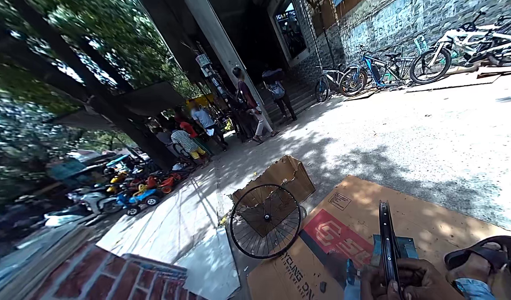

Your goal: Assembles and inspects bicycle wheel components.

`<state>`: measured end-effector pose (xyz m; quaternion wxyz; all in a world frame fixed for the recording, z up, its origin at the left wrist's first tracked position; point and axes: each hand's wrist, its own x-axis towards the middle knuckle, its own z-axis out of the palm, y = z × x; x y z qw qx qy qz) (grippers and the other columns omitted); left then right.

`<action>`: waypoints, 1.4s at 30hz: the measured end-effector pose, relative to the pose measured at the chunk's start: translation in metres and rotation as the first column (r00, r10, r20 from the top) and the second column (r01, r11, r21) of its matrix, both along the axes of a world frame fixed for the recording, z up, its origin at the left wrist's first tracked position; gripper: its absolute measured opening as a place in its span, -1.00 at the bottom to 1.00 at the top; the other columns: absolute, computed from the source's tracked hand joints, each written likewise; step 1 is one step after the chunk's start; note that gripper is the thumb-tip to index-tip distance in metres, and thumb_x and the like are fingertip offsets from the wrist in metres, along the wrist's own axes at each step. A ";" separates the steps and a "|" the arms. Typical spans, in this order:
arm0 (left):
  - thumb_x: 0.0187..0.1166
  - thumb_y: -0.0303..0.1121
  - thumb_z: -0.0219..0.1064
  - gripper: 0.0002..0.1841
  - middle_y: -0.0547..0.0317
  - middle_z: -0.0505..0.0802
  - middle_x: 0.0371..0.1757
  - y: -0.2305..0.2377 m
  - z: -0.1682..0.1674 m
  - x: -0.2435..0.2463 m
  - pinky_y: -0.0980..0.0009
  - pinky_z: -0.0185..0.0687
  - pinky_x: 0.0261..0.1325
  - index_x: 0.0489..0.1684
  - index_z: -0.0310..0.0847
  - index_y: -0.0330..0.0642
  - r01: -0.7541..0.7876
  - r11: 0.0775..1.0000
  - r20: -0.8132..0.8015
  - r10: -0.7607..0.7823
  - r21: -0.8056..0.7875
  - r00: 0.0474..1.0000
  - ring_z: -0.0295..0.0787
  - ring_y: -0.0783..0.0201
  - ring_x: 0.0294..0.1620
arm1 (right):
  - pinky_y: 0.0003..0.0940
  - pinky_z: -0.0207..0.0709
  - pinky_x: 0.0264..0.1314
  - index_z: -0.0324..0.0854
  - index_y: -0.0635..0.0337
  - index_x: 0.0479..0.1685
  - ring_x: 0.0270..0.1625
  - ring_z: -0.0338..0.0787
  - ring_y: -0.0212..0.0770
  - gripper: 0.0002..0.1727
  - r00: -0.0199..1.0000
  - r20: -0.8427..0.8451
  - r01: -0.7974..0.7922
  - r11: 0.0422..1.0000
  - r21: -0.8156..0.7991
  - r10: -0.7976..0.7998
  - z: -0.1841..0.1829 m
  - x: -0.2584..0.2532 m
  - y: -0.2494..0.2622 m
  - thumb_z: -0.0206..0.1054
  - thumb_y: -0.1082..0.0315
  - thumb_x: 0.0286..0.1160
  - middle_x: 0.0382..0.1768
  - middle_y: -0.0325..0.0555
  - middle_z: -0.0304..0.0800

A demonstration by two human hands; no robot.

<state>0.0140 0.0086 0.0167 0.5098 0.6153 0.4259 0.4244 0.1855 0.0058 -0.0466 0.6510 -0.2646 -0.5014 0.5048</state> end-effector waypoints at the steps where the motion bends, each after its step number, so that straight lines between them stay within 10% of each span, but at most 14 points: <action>1: 0.60 -0.45 0.35 -0.53 -0.31 0.80 0.13 0.001 0.000 -0.001 0.28 0.80 0.12 0.40 0.44 -0.61 -0.001 1.000 0.003 0.001 0.002 1.000 0.87 0.19 -0.02 | -0.27 0.83 0.15 0.79 0.01 0.23 0.02 0.95 -0.21 -0.48 0.998 -0.014 0.064 0.998 0.020 -0.064 -0.001 -0.007 0.000 0.68 0.38 0.15 0.04 -0.16 0.95; 6: 0.60 -0.44 0.37 -0.49 -0.31 0.80 0.13 -0.003 0.000 0.000 0.31 0.78 0.13 0.43 0.39 -0.62 0.007 1.000 -0.014 -0.008 -0.024 1.000 0.86 0.20 0.00 | -0.34 0.86 -0.05 0.77 0.20 0.10 -0.18 0.92 -0.33 -0.36 0.879 -0.005 0.475 0.877 -0.067 -0.476 -0.003 -0.041 -0.013 0.64 0.73 -0.21 -0.14 -0.29 0.95; 13: 0.55 -0.40 0.42 -0.41 -0.33 0.66 0.32 -0.007 -0.003 0.002 0.26 0.77 0.09 0.52 0.36 -0.53 -0.054 0.998 -0.040 0.052 -0.042 0.998 0.79 0.11 0.07 | -0.50 0.70 -0.27 0.74 0.23 -0.23 -0.36 0.82 -0.50 -0.75 0.409 0.422 0.780 0.550 0.299 -0.809 -0.020 -0.067 0.000 0.39 0.19 0.36 -0.42 -0.18 0.87; 18: 0.51 -0.41 0.42 -0.47 -0.13 0.79 0.16 -0.001 -0.012 0.003 0.41 0.79 0.06 0.45 0.46 -0.47 -0.088 0.996 0.003 0.088 0.031 0.996 0.82 0.28 -0.03 | -0.43 0.72 0.18 0.72 0.17 0.15 0.04 0.82 -0.50 -0.68 0.950 0.251 0.200 0.979 -0.035 -0.185 -0.003 -0.026 -0.002 0.39 0.37 0.41 0.00 -0.35 0.88; 21: 0.54 -0.40 0.37 -0.48 -0.06 0.80 0.09 -0.005 -0.016 0.010 0.50 0.80 0.01 0.46 0.44 -0.47 -0.038 0.998 0.035 0.036 0.041 0.999 0.83 0.36 -0.05 | -0.48 0.66 0.04 0.77 0.03 0.10 -0.08 0.76 -0.57 -0.67 0.979 0.094 -0.178 0.982 -0.064 0.183 -0.004 0.012 -0.003 0.37 0.11 0.45 -0.09 -0.47 0.86; 26: 0.61 -0.38 0.33 -0.57 0.12 0.83 -0.01 -0.008 -0.017 0.005 0.54 0.80 -0.01 0.39 0.50 -0.42 -0.005 0.997 -0.058 0.010 0.081 0.998 0.84 0.47 -0.11 | -0.45 0.72 0.06 0.59 0.32 0.24 -0.10 0.84 -0.44 -0.63 0.930 0.095 -0.333 0.924 -0.188 0.354 0.012 0.029 0.000 0.30 0.45 0.44 -0.07 -0.23 0.88; 32: 0.70 -0.34 0.23 -0.56 0.30 0.82 -0.11 0.007 -0.015 -0.005 0.60 0.76 -0.20 0.48 0.38 -0.35 -0.016 0.996 -0.086 0.023 0.092 0.996 0.80 0.56 -0.23 | -0.40 0.76 -0.06 0.68 0.54 0.09 -0.23 0.83 -0.31 -0.63 0.977 0.206 0.079 0.991 -0.106 -0.056 0.021 -0.012 -0.004 0.52 0.72 0.24 -0.21 0.07 0.85; 36: 0.71 -0.33 0.20 -0.55 0.25 0.79 0.03 -0.004 -0.015 0.003 0.58 0.76 0.04 0.48 0.37 -0.40 0.058 0.993 -0.069 -0.051 0.102 0.996 0.79 0.55 -0.04 | -0.33 0.80 -0.14 0.63 0.50 -0.39 -0.15 0.91 -0.18 -0.84 0.614 0.125 0.759 0.627 0.179 -0.779 -0.005 -0.064 -0.017 0.50 0.70 0.08 -0.16 0.21 0.88; 39: 0.71 -0.35 0.20 -0.54 0.30 0.80 -0.02 -0.004 -0.013 0.004 0.62 0.73 0.00 0.51 0.33 -0.40 0.048 0.993 -0.069 -0.041 0.108 0.997 0.78 0.60 -0.11 | -0.29 0.82 -0.05 0.64 0.58 -0.30 -0.05 0.92 -0.10 -0.82 0.611 0.081 0.764 0.614 0.201 -0.787 -0.006 -0.067 -0.018 0.48 0.70 0.13 -0.03 0.32 0.86; 42: 0.73 -0.33 0.19 -0.49 0.27 0.78 0.03 0.004 -0.010 0.000 0.58 0.72 -0.01 0.61 0.23 -0.33 0.050 0.996 -0.058 -0.046 0.078 0.997 0.77 0.56 -0.10 | -0.22 0.73 0.17 0.59 0.58 -0.08 0.06 0.85 -0.13 -0.78 0.866 0.194 0.430 0.884 0.181 -0.461 0.000 -0.036 -0.023 0.41 0.56 0.42 -0.01 0.25 0.82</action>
